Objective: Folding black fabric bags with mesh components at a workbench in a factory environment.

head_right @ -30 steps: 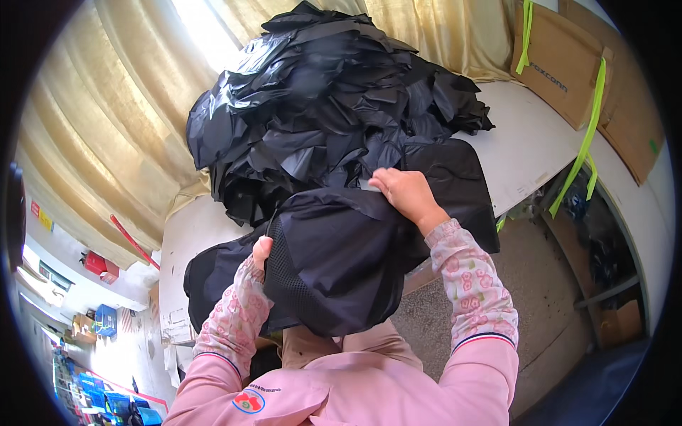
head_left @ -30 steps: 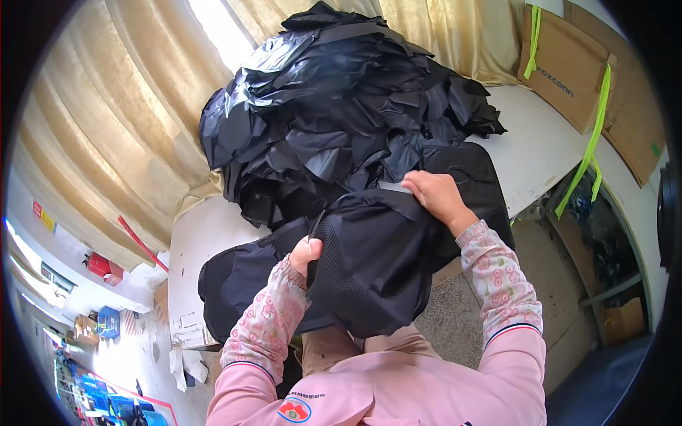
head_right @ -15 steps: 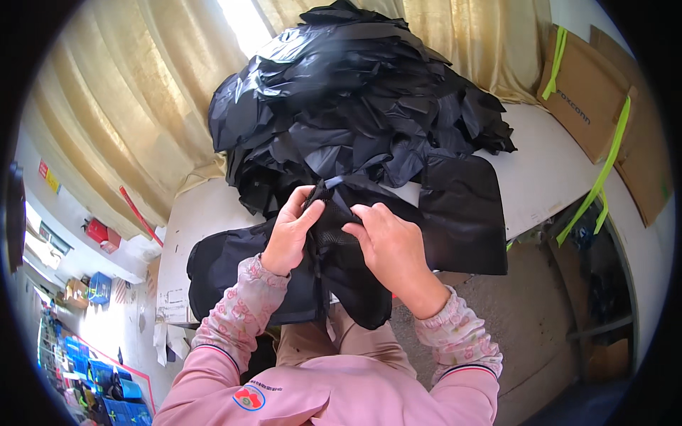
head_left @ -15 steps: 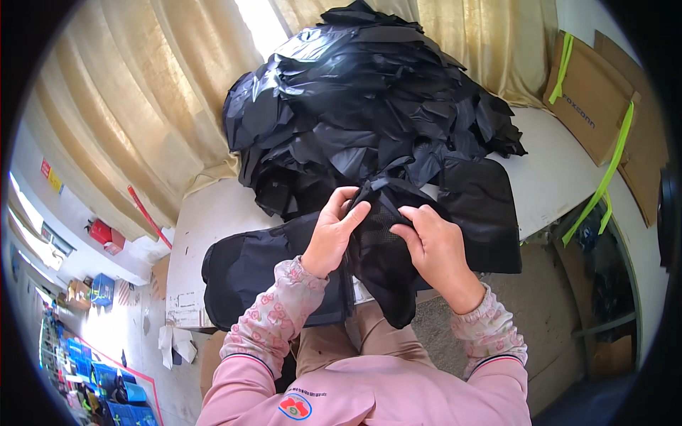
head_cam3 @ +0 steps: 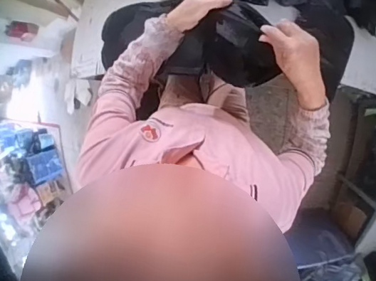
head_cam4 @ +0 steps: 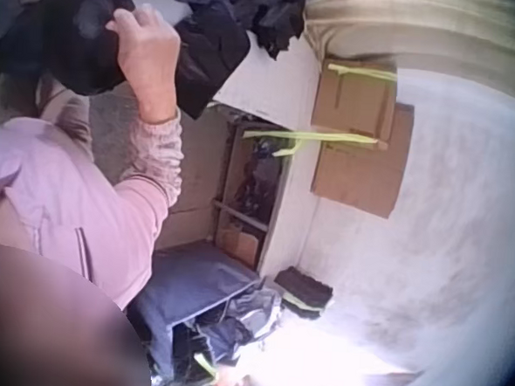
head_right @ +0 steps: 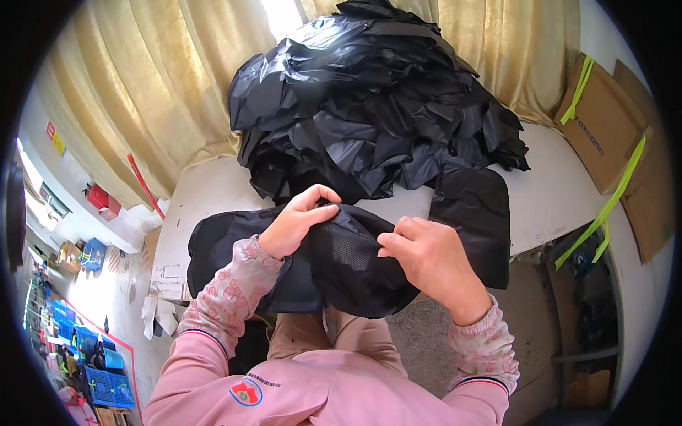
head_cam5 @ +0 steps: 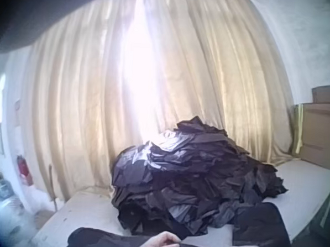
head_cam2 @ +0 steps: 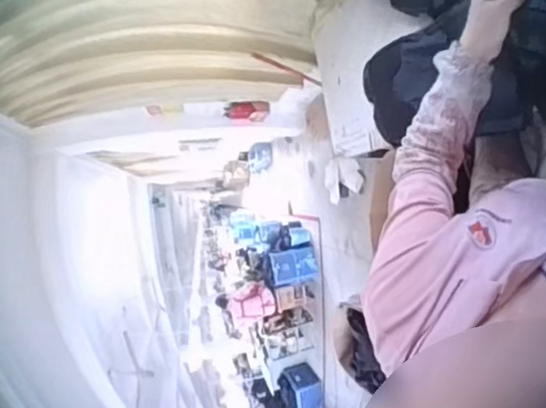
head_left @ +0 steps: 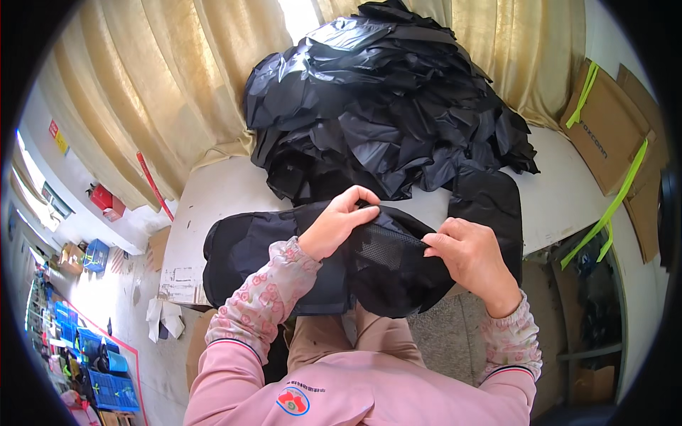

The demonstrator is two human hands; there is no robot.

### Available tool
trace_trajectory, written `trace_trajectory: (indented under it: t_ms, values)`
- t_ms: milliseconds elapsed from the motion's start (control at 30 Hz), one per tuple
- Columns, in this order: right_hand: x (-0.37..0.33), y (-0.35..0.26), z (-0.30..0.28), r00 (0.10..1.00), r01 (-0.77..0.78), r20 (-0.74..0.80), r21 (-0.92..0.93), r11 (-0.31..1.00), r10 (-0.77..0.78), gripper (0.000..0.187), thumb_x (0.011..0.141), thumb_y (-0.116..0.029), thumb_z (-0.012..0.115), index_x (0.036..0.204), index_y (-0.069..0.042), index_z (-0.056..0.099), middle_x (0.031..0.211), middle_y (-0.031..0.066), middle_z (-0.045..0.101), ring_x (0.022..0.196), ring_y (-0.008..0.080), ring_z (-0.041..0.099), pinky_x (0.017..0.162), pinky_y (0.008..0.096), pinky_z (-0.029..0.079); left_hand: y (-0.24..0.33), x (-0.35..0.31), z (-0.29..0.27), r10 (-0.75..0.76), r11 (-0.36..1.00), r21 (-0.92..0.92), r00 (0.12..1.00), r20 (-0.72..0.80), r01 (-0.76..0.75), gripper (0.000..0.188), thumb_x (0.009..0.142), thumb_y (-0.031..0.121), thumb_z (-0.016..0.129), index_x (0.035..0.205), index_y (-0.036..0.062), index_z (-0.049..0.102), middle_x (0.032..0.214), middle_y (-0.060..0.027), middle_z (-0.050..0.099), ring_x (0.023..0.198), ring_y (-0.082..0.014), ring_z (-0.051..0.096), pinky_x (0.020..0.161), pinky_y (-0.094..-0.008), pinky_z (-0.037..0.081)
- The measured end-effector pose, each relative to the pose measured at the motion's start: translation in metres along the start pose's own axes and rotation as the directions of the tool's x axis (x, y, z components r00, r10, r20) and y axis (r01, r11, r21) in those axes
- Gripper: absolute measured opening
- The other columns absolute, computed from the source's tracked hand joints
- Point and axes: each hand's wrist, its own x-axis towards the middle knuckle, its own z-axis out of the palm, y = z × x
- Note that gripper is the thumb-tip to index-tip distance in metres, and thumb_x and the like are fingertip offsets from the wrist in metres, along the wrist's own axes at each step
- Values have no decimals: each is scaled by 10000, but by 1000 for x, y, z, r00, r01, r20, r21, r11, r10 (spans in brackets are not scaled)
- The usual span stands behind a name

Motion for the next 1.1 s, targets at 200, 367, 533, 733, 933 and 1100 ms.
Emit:
trace_trajectory:
  t_ms: [200,367,533,733,933,1100]
  values:
    - [0,-2,-13,1000,-29,-4,21,999,29,144,754,-109,721,861,-70,632,728,73,573,614,264,604,534,355,475,-6,7,-24,-32,975,-222,990,-140,0,319,961,207,534,1236,49,573,857,13,614,730,-47,569,688,-213,460]
    - [7,-2,-17,999,-17,51,26,1000,16,123,763,-89,707,857,-62,631,732,72,584,631,265,619,533,357,476,5,-6,-25,241,840,399,911,336,-369,298,905,150,651,1163,7,611,868,-23,662,758,-77,597,719,-223,492]
    - [15,3,-17,996,-91,2,-30,995,92,100,779,-81,691,858,-54,635,756,114,622,670,307,633,557,376,487,-7,0,-47,275,884,394,962,-1,-252,123,900,79,642,953,-32,650,797,-23,632,705,-72,602,644,-220,498]
    - [40,23,-49,880,-343,-270,210,916,392,156,912,-118,638,960,28,618,717,69,589,662,112,552,642,249,445,-89,-37,-89,-219,959,233,945,245,162,450,850,66,698,1268,10,540,1173,-31,588,980,-113,573,888,-284,478]
    - [62,18,-76,748,-248,-298,703,667,593,210,937,-157,628,1030,27,667,873,-27,644,821,42,567,753,203,455,-153,-70,-24,-405,900,24,815,415,435,337,836,121,714,1083,-80,605,1352,-195,532,1296,-271,466,1058,-364,391]
    - [74,8,-73,726,-130,-216,889,439,653,230,950,-189,613,1069,0,667,927,-14,671,858,58,603,776,201,464,-224,-63,13,-215,873,-407,961,176,270,513,879,141,668,1340,19,476,1373,-149,511,1274,-288,484,1093,-425,380]
